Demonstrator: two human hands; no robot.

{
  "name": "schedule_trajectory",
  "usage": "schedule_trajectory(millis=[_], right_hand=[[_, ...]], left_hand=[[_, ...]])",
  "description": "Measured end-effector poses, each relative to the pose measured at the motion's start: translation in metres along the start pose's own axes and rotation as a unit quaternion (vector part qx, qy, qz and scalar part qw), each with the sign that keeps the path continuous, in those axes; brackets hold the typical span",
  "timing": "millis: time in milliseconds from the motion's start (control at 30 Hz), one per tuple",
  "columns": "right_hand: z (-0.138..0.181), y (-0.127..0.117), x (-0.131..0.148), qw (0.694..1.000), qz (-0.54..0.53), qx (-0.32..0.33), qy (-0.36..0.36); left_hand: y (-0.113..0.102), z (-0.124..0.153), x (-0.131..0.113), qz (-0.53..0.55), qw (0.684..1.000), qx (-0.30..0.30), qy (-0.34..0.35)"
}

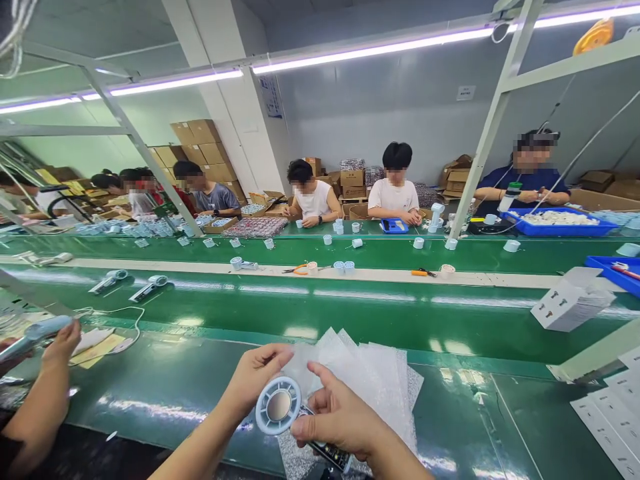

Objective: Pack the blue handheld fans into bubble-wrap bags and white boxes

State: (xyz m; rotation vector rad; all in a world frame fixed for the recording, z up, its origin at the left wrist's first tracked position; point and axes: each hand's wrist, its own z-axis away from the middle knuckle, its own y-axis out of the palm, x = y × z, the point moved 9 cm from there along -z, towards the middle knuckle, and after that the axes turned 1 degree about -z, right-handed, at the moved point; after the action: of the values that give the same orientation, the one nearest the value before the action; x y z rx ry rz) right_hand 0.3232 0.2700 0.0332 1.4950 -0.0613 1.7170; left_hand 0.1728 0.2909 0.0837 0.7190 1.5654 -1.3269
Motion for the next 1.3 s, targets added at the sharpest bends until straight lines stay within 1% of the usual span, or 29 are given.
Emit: schedule_trajectory(millis=[67, 100, 167, 200, 267, 300, 367, 433, 467, 500, 567, 633, 700, 767, 833, 900, 967, 1033, 1100, 1167, 1233, 1267, 1300], right_hand=[[0.000, -0.005, -0.001, 0.999, 0.037, -0.026, 0.004], [-0.001, -0.009, -0.001, 0.997, 0.055, -0.047, 0.008], [-0.001, -0.014, -0.001, 0.993, 0.082, -0.080, 0.008], [-0.001, -0.014, 0.000, 0.993, 0.085, -0.086, 0.000], [-0.002, -0.009, 0.004, 0.993, 0.081, -0.078, -0.029], [-0.002, -0.006, 0.007, 0.994, 0.074, -0.073, -0.045], [-0.002, -0.003, 0.008, 0.994, 0.062, -0.075, -0.059], [-0.002, -0.004, 0.003, 0.993, 0.064, -0.092, -0.044], [-0.003, -0.005, -0.001, 0.992, 0.068, -0.100, -0.031], [-0.003, -0.006, -0.004, 0.991, 0.073, -0.107, -0.020], [-0.004, -0.008, -0.012, 0.990, 0.077, -0.119, -0.006], [-0.004, -0.012, -0.015, 0.986, 0.086, -0.144, -0.008], [-0.003, -0.016, -0.014, 0.978, 0.104, -0.176, -0.032], [-0.003, -0.016, -0.009, 0.974, 0.103, -0.189, -0.064], [-0.001, -0.015, -0.004, 0.974, 0.070, -0.193, -0.094], [0.001, -0.018, -0.001, 0.975, 0.018, -0.199, -0.101], [0.005, -0.020, -0.001, 0.975, -0.037, -0.200, -0.091], [0.006, -0.019, -0.004, 0.977, -0.083, -0.182, -0.068], [0.007, -0.016, -0.008, 0.979, -0.109, -0.166, -0.048], [0.007, -0.016, -0.015, 0.976, -0.117, -0.183, -0.031], [0.008, -0.017, -0.019, 0.968, -0.126, -0.212, -0.042], [0.008, -0.017, -0.021, 0.965, -0.130, -0.222, -0.046], [0.009, -0.016, -0.023, 0.962, -0.140, -0.228, -0.047]], left_hand=[[-0.010, 0.004, 0.002, 0.013, 1.000, -0.023, 0.004], [-0.014, 0.006, 0.001, 0.005, 0.999, -0.032, 0.017], [-0.018, 0.012, -0.004, -0.038, 0.996, -0.046, 0.064], [-0.019, 0.016, -0.008, -0.061, 0.992, -0.055, 0.091], [-0.019, 0.023, -0.013, -0.084, 0.985, -0.074, 0.132], [-0.019, 0.025, -0.014, -0.081, 0.984, -0.081, 0.139], [-0.017, 0.026, -0.010, -0.050, 0.989, -0.075, 0.120], [-0.013, 0.024, -0.007, -0.028, 0.994, -0.053, 0.095], [-0.011, 0.024, -0.009, -0.034, 0.994, -0.046, 0.098], [-0.010, 0.024, -0.013, -0.053, 0.991, -0.040, 0.116], [-0.008, 0.028, -0.026, -0.110, 0.976, -0.034, 0.185], [-0.006, 0.036, -0.035, -0.162, 0.951, -0.034, 0.260], [-0.005, 0.045, -0.037, -0.207, 0.925, -0.037, 0.317], [-0.002, 0.053, -0.036, -0.248, 0.900, -0.037, 0.357], [0.004, 0.057, -0.032, -0.274, 0.886, -0.025, 0.374], [0.008, 0.056, -0.029, -0.271, 0.888, -0.006, 0.372], [0.012, 0.053, -0.029, -0.241, 0.900, 0.016, 0.364], [0.015, 0.050, -0.031, -0.207, 0.910, 0.037, 0.358], [0.021, 0.052, -0.034, -0.200, 0.913, 0.049, 0.352], [0.034, 0.060, -0.036, -0.197, 0.909, 0.080, 0.359], [0.051, 0.074, -0.038, -0.182, 0.897, 0.131, 0.380], [0.056, 0.079, -0.038, -0.173, 0.894, 0.145, 0.387], [0.058, 0.082, -0.036, -0.167, 0.897, 0.142, 0.384]])
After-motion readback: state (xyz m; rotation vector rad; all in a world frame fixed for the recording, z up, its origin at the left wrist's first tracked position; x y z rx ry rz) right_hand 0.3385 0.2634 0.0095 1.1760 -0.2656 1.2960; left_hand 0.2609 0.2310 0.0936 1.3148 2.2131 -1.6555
